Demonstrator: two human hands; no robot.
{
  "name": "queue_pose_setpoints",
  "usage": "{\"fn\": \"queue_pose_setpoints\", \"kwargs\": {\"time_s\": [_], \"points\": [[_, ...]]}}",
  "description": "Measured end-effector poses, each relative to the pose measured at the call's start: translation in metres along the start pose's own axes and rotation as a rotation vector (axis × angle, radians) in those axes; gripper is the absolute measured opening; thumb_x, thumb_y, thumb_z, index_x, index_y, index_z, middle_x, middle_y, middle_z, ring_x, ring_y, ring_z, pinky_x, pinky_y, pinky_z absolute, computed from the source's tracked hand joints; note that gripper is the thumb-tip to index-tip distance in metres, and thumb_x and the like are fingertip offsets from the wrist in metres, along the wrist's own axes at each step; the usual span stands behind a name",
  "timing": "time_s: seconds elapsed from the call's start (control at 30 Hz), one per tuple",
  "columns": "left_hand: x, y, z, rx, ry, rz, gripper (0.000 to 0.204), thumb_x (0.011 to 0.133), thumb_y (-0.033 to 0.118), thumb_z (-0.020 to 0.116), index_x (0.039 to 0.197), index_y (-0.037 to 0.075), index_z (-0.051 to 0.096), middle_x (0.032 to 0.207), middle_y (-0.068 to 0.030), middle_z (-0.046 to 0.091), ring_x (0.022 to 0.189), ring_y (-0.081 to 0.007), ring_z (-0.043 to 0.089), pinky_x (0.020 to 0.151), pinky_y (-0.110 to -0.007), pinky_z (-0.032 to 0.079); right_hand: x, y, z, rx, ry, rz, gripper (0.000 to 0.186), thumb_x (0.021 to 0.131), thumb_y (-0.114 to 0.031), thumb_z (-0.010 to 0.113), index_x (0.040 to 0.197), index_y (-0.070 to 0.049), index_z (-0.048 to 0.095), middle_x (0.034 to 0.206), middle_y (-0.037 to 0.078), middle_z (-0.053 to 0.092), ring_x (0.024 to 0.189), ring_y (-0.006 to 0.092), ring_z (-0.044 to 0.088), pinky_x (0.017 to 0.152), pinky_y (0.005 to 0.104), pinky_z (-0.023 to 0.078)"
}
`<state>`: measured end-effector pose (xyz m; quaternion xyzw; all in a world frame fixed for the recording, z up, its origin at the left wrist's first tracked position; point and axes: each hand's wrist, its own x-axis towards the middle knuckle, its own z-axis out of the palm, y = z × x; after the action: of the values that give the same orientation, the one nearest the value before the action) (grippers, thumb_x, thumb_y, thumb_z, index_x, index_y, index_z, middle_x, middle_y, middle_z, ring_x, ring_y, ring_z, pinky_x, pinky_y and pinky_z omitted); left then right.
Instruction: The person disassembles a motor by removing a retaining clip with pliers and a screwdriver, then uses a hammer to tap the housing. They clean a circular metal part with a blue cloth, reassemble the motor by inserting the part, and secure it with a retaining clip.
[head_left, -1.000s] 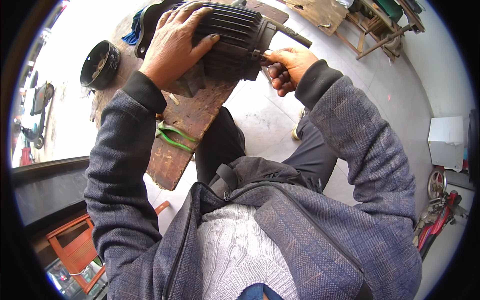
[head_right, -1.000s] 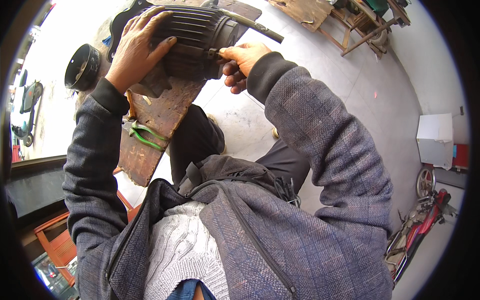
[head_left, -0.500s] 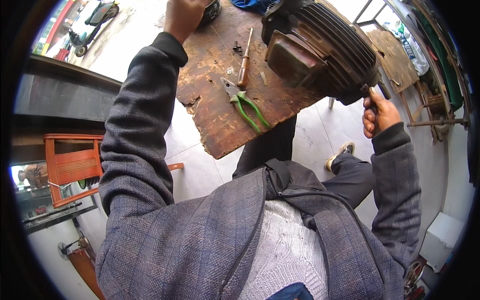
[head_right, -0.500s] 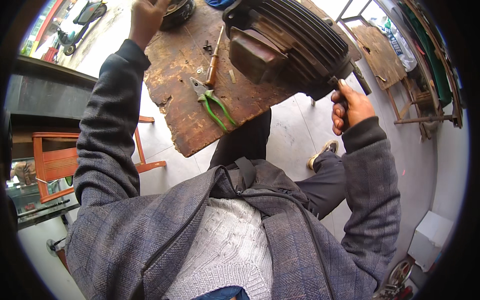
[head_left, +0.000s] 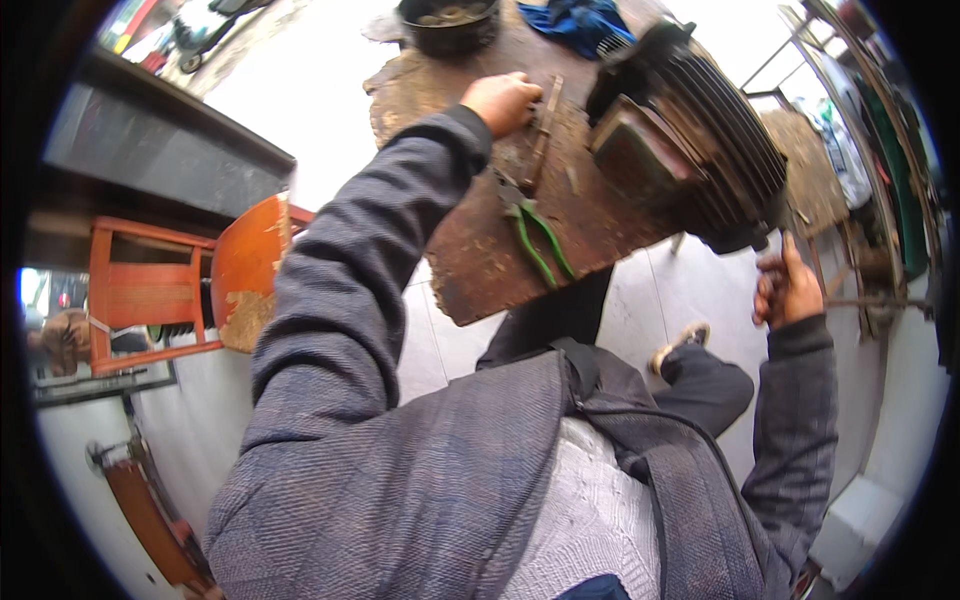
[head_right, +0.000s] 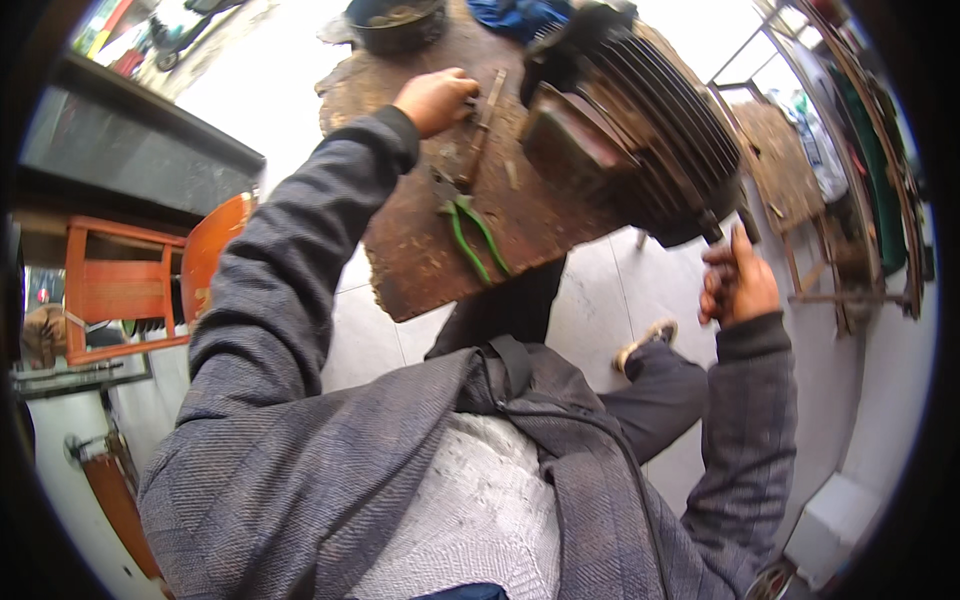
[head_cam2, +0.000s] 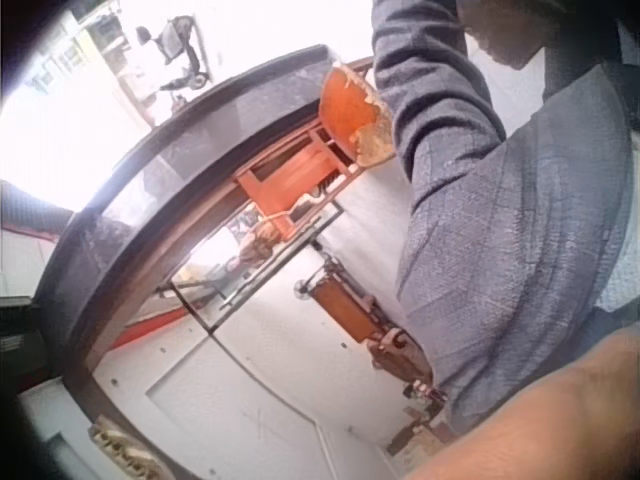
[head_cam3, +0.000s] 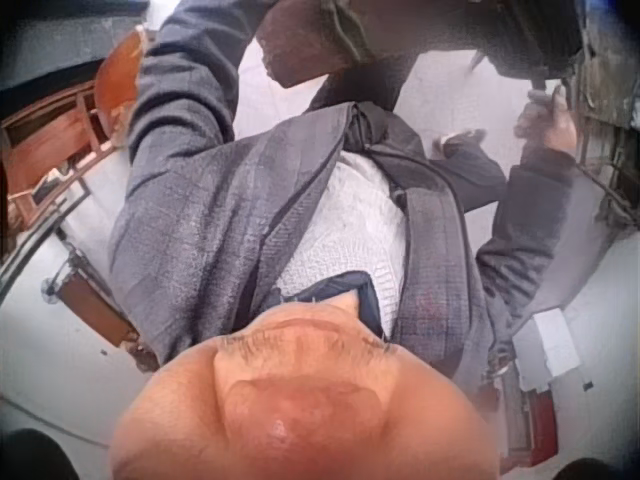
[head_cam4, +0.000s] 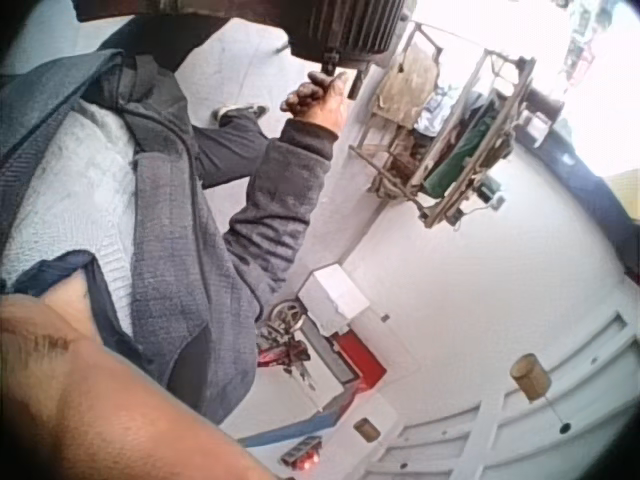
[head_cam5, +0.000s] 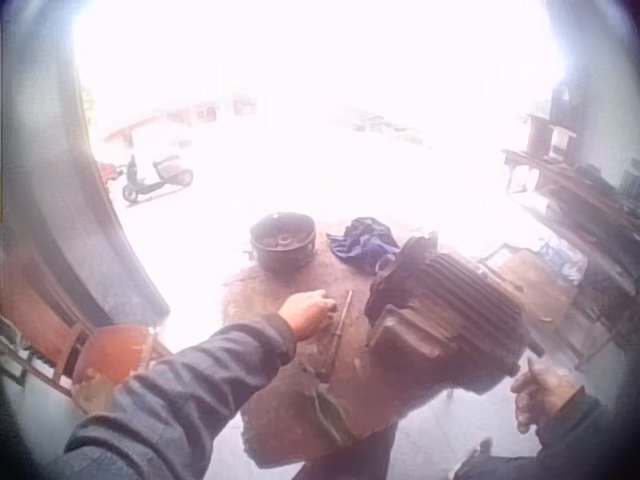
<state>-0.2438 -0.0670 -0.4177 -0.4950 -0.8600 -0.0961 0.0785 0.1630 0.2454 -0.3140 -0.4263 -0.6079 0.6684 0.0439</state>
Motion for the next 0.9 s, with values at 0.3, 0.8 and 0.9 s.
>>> {"fn": "queue_pose_setpoints", "kwargs": {"time_s": [0.3, 0.8, 0.9], "points": [[-0.018, -0.011, -0.007, -0.030, 0.008, -0.057, 0.018, 0.089, 0.015, 0.073, 0.105, 0.009, 0.072, 0.105, -0.0161, 0.071, 0.102, -0.0391, 0.071, 0.088, -0.048, 0.058, -0.050, -0.001, 0.046, -0.373, -0.362, -0.053, 0.033, 0.108, -0.032, 0.062, 0.109, 0.001, 0.066, 0.071, 0.007, 0.061, 0.053, 0.0182, 0.064, 0.049, 0.0310, 0.055], [-0.035, 0.279, -0.159, -0.540, 0.236, 0.663, 0.036, 0.081, 0.016, 0.085, 0.111, 0.004, 0.069, 0.103, -0.0114, 0.068, 0.091, -0.0311, 0.069, 0.081, -0.043, 0.056, -0.073, 0.019, 0.083, 0.483, -0.358, -0.425, 0.028, 0.110, -0.026, 0.064, 0.117, 0.000, 0.067, 0.096, 0.008, 0.074, 0.074, 0.0164, 0.072, 0.063, 0.0302, 0.061], [-0.015, 0.287, -0.148, -0.449, 0.247, 0.684, 0.042, 0.081, 0.022, 0.087, 0.115, 0.004, 0.070, 0.109, -0.0131, 0.071, 0.096, -0.0325, 0.070, 0.085, -0.043, 0.056, -0.064, 0.023, 0.049, 0.513, -0.269, -0.443, 0.027, 0.108, -0.028, 0.066, 0.112, -0.001, 0.064, 0.083, 0.010, 0.072, 0.064, 0.0183, 0.070, 0.055, 0.0333, 0.059]]}}
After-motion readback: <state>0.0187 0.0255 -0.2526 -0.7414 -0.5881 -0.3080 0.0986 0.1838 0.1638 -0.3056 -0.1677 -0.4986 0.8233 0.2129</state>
